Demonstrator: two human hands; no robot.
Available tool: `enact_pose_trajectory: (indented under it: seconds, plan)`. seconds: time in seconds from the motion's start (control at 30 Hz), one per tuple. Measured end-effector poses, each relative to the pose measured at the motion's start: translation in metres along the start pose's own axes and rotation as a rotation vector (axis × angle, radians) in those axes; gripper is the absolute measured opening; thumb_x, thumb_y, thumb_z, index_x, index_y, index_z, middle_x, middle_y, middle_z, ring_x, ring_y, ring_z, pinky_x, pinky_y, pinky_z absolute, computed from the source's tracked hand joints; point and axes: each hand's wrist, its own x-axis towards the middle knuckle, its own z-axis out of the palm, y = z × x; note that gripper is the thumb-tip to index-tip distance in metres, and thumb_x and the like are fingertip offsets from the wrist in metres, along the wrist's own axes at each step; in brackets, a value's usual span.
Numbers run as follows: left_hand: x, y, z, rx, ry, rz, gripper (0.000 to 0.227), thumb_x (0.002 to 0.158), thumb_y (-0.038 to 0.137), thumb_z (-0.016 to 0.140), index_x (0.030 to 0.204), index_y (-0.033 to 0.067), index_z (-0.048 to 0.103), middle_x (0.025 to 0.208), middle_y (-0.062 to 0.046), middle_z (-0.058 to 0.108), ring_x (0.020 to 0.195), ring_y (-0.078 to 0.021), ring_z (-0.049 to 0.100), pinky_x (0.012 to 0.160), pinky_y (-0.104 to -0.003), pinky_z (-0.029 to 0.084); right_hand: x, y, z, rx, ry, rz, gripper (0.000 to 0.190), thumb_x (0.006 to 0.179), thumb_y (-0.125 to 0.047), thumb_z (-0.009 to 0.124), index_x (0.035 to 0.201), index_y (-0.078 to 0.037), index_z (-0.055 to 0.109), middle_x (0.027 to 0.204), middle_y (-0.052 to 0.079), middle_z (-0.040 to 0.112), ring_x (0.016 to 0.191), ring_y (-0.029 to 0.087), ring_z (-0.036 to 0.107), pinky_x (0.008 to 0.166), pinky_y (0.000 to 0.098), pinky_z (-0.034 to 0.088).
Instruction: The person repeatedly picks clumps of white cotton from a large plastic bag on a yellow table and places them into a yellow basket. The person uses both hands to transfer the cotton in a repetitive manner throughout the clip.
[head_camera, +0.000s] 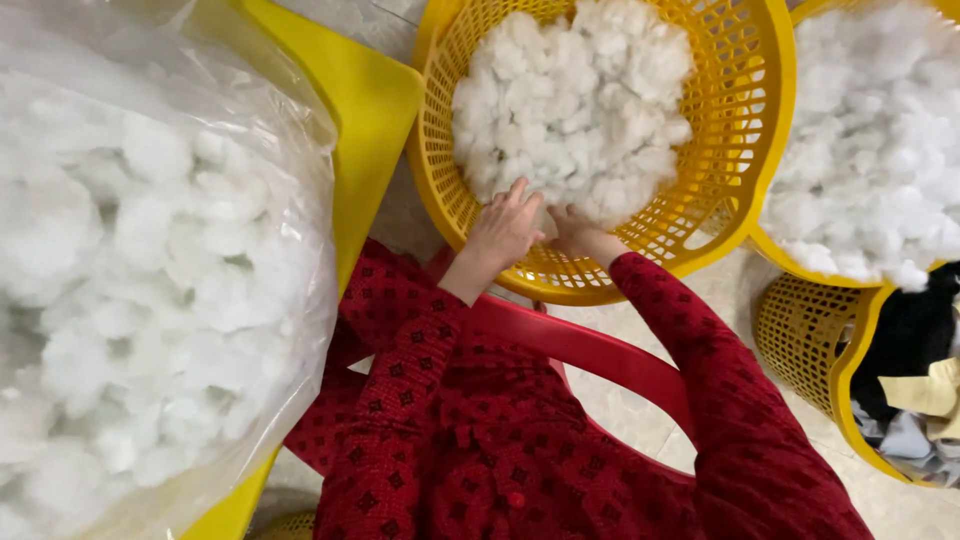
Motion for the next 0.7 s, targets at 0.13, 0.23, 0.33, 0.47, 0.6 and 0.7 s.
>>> enact_pose_trajectory:
  seconds: [0.13, 0.23, 0.33, 0.47, 0.6, 0.7]
  plan:
    - [-0.007, -0.008, -0.006, -0.108, -0.008, -0.112, 0.063, 0.088, 0.031, 0.076, 0.143, 0.0132, 0.051, 0.161, -0.015, 0.031, 0.137, -0.0396, 0.046, 0.105, -0.053, 0.046, 0.025, 0.002, 0.013, 0.015, -0.063, 0.154, 0.028, 0.094, -0.014, 0.063, 0.121, -0.006, 0.067, 0.116, 0.023, 0.071, 0.109, 0.042, 0.067, 0.089, 0.0499, 0.055]
    - [-0.001, -0.007, -0.010, -0.318, 0.103, -0.216, 0.063, 0.091, 0.035, 0.074, 0.146, 0.0136, 0.049, 0.162, -0.014, 0.030, 0.140, -0.0349, 0.045, 0.110, -0.049, 0.043, 0.000, -0.014, -0.054, 0.254, 0.100, 0.036, 0.024, 0.090, -0.010, 0.066, 0.114, -0.008, 0.073, 0.100, 0.020, 0.075, 0.096, 0.037, 0.073, 0.085, 0.0456, 0.057]
    - [-0.006, 0.007, -0.011, -0.703, 0.235, -0.194, 0.065, 0.098, 0.031, 0.073, 0.151, 0.0097, 0.040, 0.159, -0.017, 0.033, 0.142, -0.0323, 0.041, 0.108, -0.044, 0.041, -0.049, -0.066, -0.149, 0.473, 0.189, -0.005, 0.038, 0.082, -0.004, 0.073, 0.120, -0.006, 0.066, 0.096, 0.013, 0.073, 0.083, 0.029, 0.070, 0.075, 0.0403, 0.056]
    - [-0.025, 0.047, -0.043, -1.526, 0.337, 0.023, 0.038, 0.106, 0.016, 0.064, 0.142, 0.0055, 0.057, 0.132, -0.019, 0.067, 0.117, -0.0201, 0.060, 0.097, -0.033, 0.053, -0.110, -0.179, -0.253, 0.427, 0.339, -0.292, 0.051, 0.084, -0.011, 0.078, 0.130, -0.007, 0.056, 0.122, 0.011, 0.064, 0.107, 0.027, 0.064, 0.087, 0.0378, 0.053]
    - [-0.119, 0.062, -0.122, -0.883, 0.798, 0.027, 0.025, 0.105, 0.007, 0.058, 0.129, 0.0044, 0.064, 0.107, -0.015, 0.069, 0.093, -0.0215, 0.065, 0.080, -0.033, 0.053, -0.137, -0.289, -0.317, 0.235, 0.545, -0.620, 0.066, 0.080, -0.018, 0.082, 0.139, -0.009, 0.053, 0.149, 0.017, 0.046, 0.139, 0.037, 0.049, 0.113, 0.0474, 0.044]
    - [-0.234, 0.047, -0.182, -0.350, 1.113, 0.102, 0.032, 0.100, -0.001, 0.058, 0.131, 0.0063, 0.060, 0.113, -0.013, 0.065, 0.105, -0.0280, 0.067, 0.089, -0.036, 0.056, -0.119, -0.368, -0.323, 0.045, 0.635, -0.856, 0.076, 0.084, -0.027, 0.085, 0.147, -0.007, 0.048, 0.160, 0.022, 0.035, 0.147, 0.045, 0.036, 0.122, 0.0562, 0.036]
